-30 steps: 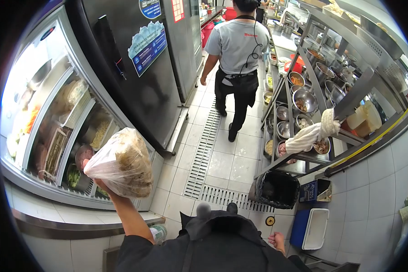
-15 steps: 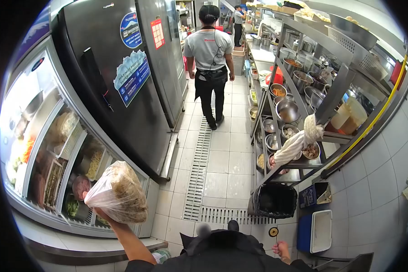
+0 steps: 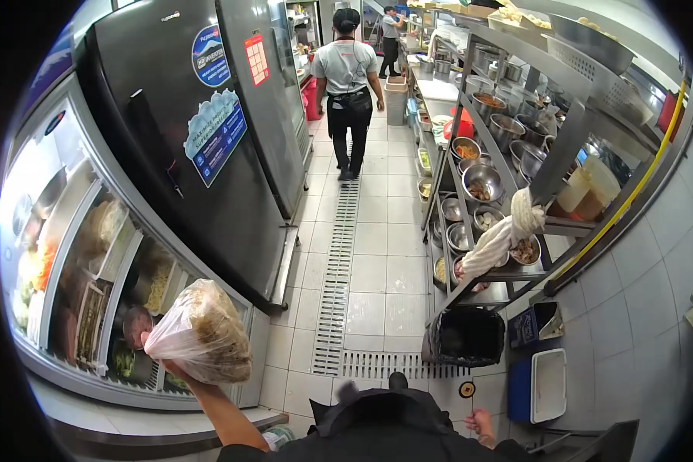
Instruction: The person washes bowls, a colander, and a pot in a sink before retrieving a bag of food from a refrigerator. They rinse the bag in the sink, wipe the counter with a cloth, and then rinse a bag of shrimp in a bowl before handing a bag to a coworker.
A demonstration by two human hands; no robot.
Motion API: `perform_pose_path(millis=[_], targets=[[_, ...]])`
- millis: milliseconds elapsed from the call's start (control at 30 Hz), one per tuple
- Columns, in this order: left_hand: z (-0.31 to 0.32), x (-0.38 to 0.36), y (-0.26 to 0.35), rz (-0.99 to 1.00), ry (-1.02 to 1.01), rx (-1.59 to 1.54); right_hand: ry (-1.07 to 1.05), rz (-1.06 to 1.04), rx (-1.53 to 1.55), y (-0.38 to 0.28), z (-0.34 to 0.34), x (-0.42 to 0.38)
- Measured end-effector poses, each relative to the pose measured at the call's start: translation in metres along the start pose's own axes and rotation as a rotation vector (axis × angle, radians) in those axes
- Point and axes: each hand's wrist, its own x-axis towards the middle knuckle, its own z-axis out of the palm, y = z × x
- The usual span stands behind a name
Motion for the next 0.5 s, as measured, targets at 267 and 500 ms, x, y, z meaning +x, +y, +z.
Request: perform_pose_path(millis=[267,500], targets=[[-0.029,0.023,-0.012,0.025,-0.129,0.015,0.030,0.004,0.000,-0.003,0.003,-0.006],[-0.025,0.021,-0.007,-0.047,-0.094,-0.022,0.027,0.010,-0.048,-0.002,0.007,0.002]])
